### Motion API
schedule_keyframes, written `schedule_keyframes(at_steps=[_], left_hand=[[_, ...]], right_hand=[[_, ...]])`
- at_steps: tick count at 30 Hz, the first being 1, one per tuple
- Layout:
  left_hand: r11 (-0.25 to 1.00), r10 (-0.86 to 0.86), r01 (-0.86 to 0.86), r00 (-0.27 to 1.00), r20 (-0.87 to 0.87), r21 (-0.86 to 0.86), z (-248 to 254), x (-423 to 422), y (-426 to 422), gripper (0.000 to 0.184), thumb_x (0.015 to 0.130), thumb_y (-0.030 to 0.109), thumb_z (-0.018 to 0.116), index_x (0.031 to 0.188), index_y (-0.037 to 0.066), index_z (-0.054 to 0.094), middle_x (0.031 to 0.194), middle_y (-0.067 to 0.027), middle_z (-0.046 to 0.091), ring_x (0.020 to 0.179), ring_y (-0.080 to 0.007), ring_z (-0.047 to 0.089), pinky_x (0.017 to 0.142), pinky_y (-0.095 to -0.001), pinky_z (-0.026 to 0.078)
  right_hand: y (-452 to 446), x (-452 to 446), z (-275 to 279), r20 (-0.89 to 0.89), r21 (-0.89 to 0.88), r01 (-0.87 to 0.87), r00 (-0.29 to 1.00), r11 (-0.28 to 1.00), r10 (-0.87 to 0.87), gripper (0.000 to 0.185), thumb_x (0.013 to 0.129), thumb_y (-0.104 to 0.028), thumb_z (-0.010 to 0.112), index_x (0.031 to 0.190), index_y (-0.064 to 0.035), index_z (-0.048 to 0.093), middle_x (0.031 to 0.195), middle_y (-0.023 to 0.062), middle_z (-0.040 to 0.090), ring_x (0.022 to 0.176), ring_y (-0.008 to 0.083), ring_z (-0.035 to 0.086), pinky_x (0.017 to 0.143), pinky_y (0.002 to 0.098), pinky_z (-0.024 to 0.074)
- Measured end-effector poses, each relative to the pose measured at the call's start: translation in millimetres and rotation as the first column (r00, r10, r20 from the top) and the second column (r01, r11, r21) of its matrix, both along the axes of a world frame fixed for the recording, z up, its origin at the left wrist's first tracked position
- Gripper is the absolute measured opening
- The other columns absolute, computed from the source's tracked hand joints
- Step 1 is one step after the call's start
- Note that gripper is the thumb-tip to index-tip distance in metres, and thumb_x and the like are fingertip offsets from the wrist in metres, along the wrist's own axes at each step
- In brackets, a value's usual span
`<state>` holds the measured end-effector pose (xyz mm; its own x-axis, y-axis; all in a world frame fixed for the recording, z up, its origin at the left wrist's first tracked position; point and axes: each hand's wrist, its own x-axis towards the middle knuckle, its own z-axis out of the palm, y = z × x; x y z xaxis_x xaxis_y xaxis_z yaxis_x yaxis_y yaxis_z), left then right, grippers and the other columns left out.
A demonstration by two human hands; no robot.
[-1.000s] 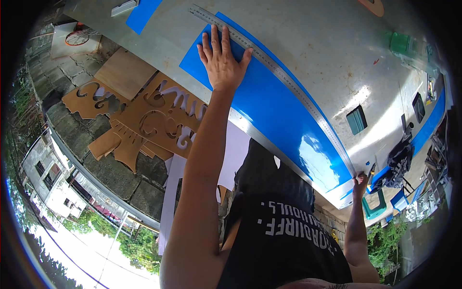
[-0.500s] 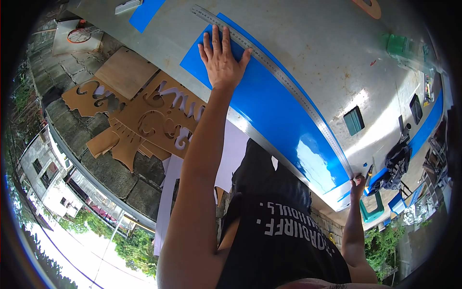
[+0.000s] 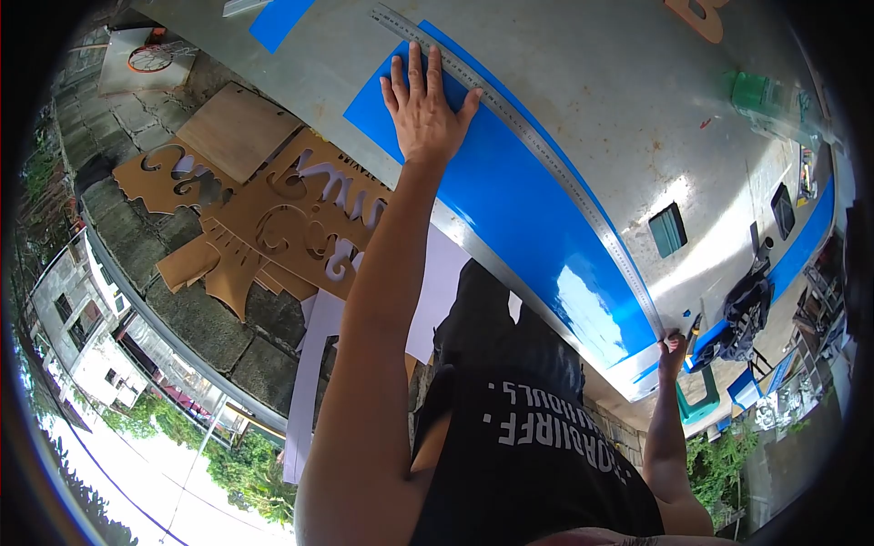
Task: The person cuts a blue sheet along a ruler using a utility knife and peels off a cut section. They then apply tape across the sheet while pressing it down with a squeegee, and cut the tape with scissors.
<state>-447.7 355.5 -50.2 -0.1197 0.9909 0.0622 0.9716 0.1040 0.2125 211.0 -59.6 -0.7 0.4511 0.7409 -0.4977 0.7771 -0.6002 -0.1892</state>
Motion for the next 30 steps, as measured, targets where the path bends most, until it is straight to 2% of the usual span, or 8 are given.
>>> schedule_keyframes(at_steps=[13,30], left_hand=[[1.000,0.001,-0.002,1.000,-0.010,-0.007,-1.0,1.4,-1.0,0.093,0.096,0.076,0.046,0.165,0.016,0.029,0.171,-0.0128,0.024,0.159,-0.0381,0.014,0.130,-0.0546,0.005],[1.000,0.004,-0.004,1.000,-0.010,0.010,-1.1,1.1,-0.3,0.092,0.096,0.075,0.047,0.165,0.016,0.030,0.171,-0.0122,0.024,0.158,-0.0388,0.017,0.130,-0.0548,0.007]], right_hand=[[5.8,-7.1,5.6,0.003,-0.006,-0.013,1.000,1.000,0.013,0.034,0.079,-0.004,0.082,0.104,-0.0046,0.058,0.102,0.0129,0.059,0.097,0.0287,0.061,0.088,0.0432,0.0497],[0.6,-3.3,2.9,0.005,-0.001,-0.024,1.000,1.000,0.024,0.037,0.079,-0.001,0.083,0.104,-0.0047,0.057,0.102,0.0125,0.057,0.097,0.0291,0.061,0.087,0.0437,0.0497]])
